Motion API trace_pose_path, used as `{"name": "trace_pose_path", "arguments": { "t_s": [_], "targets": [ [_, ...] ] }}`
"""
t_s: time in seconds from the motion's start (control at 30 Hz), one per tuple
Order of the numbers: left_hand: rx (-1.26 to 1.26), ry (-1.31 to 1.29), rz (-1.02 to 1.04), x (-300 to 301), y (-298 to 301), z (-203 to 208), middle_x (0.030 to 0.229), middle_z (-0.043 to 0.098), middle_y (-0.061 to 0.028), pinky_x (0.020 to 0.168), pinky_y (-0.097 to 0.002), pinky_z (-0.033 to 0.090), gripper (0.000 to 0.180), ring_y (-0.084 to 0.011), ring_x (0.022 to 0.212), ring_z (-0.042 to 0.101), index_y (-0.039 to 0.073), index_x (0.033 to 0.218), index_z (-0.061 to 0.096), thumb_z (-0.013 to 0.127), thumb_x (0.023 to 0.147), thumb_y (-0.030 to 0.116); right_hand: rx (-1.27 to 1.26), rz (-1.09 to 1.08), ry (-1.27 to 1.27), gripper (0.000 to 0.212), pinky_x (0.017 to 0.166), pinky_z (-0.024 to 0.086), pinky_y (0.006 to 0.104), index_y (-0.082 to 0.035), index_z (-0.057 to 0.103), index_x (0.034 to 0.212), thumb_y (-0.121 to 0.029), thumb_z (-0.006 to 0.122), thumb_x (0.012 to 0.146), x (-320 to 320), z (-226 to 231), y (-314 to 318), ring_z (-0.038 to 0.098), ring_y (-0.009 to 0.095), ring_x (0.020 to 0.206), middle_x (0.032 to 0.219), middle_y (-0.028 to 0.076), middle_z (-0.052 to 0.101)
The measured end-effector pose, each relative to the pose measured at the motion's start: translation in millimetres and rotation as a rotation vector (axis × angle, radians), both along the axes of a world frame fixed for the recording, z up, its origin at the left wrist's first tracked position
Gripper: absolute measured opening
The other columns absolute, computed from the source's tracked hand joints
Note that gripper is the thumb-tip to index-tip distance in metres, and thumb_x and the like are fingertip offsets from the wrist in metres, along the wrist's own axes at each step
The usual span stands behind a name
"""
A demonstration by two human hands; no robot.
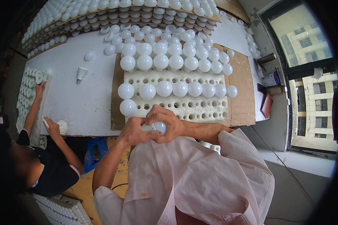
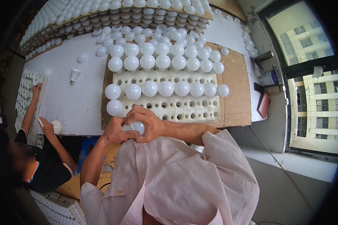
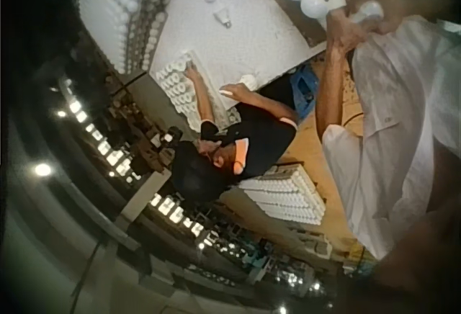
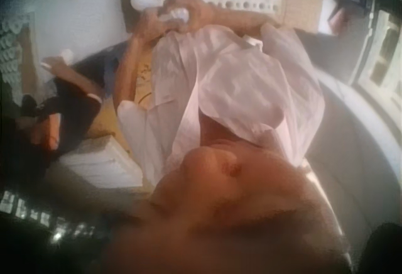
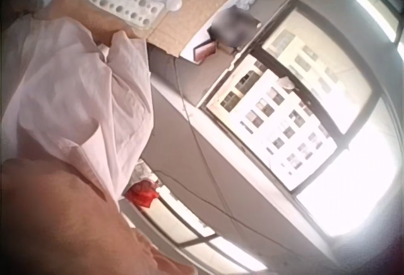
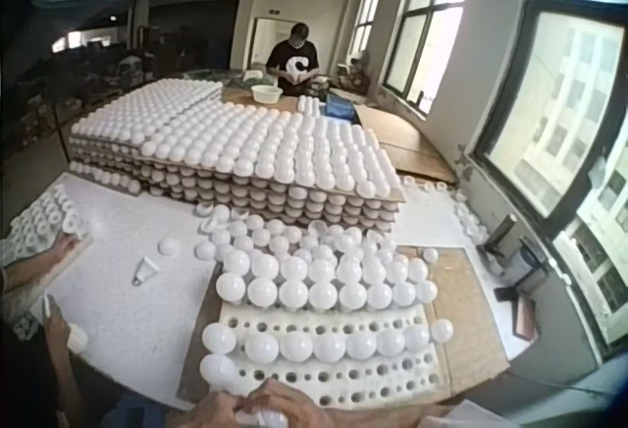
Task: The person assembles light bulbs by attaching round diffuser covers onto bulb bases by hand, placing covers into a foam holder, and organizing the assembled bulbs on the workbench.
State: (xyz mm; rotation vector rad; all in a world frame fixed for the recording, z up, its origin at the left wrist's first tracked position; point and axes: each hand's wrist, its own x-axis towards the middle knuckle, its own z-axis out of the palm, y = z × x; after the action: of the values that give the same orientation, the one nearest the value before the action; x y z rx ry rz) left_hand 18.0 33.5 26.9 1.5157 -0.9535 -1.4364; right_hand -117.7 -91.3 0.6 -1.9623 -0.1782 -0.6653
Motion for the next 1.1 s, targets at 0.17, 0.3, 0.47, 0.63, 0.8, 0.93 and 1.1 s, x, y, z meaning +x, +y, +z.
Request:
{"name": "trace_pose_path", "arguments": {
  "t_s": [0.17,0.3,0.47,0.63,0.8,0.93,1.1],
  "targets": [
    [0.118,-0.043,-0.027,-3,-4,-15,0.061,0.060,-0.0061,0.050,-0.0269,0.047,0.049,-0.0102,0.056,0.059,-0.007,0.081,0.064,0.081,0.063,0.035,0.003,0.002,0.041,0.039,0.069,0.046,0.0352,-0.004,0.053,0.087,-0.004,0.069,0.051,-3,-1,-5,0.055,0.026,0.080,0.089,0.010,0.057],
    [0.095,-0.050,-0.024,-6,-13,-11,0.057,0.058,-0.0058,0.049,-0.0273,0.047,0.049,-0.0117,0.054,0.059,-0.008,0.076,0.064,0.079,0.064,0.036,0.008,-0.025,0.052,0.036,0.067,0.046,0.0340,-0.003,0.055,0.086,-0.005,0.069,0.053,-5,-2,-9,0.055,0.025,0.078,0.087,0.010,0.058],
    [0.055,-0.101,-0.039,-7,-15,-26,0.060,0.060,-0.0074,0.044,-0.0255,0.046,0.051,-0.0119,0.050,0.058,-0.008,0.079,0.064,0.075,0.066,0.040,0.009,-0.037,0.140,0.041,0.075,0.048,0.0356,-0.004,0.054,0.090,-0.005,0.071,0.053,-9,-4,-10,0.057,0.027,0.086,0.089,0.010,0.057],
    [0.106,0.447,-0.075,16,-8,-63,0.067,0.064,-0.0117,0.034,-0.0203,0.042,0.064,-0.0122,0.045,0.058,-0.006,0.090,0.061,0.067,0.075,0.055,0.290,0.005,0.406,0.072,0.090,0.045,0.0391,-0.007,0.044,0.123,-0.010,0.077,0.059,-2,2,-15,0.052,0.029,0.104,0.117,0.015,0.050],
    [0.088,1.160,0.035,13,-3,-77,0.085,0.066,-0.0183,0.029,-0.0196,0.040,0.079,-0.0211,0.050,0.064,-0.003,0.118,0.047,0.044,0.084,0.068,0.285,0.006,0.503,0.098,0.103,0.037,0.0397,-0.013,0.024,0.143,-0.009,0.079,0.062,-5,-12,-13,0.045,0.027,0.120,0.133,0.016,0.040],
    [0.065,1.262,-0.005,20,3,-79,0.099,0.063,-0.0212,0.036,-0.0214,0.046,0.076,-0.0255,0.063,0.068,-0.002,0.123,0.043,0.040,0.088,0.065,0.729,0.002,0.576,0.092,0.102,0.038,0.0388,-0.010,0.027,0.141,-0.008,0.078,0.064,-4,-20,-6,0.047,0.025,0.119,0.129,0.013,0.044],
    [0.085,0.612,0.202,55,59,-69,0.111,0.060,-0.0243,0.051,-0.0264,0.055,0.049,-0.0291,0.082,0.068,-0.004,0.122,0.046,0.051,0.093,0.036,0.327,-0.648,0.525,0.082,0.097,0.040,0.0393,-0.008,0.039,0.130,-0.008,0.081,0.059,-37,-9,-36,0.049,0.025,0.113,0.119,0.012,0.046]
  ]
}}
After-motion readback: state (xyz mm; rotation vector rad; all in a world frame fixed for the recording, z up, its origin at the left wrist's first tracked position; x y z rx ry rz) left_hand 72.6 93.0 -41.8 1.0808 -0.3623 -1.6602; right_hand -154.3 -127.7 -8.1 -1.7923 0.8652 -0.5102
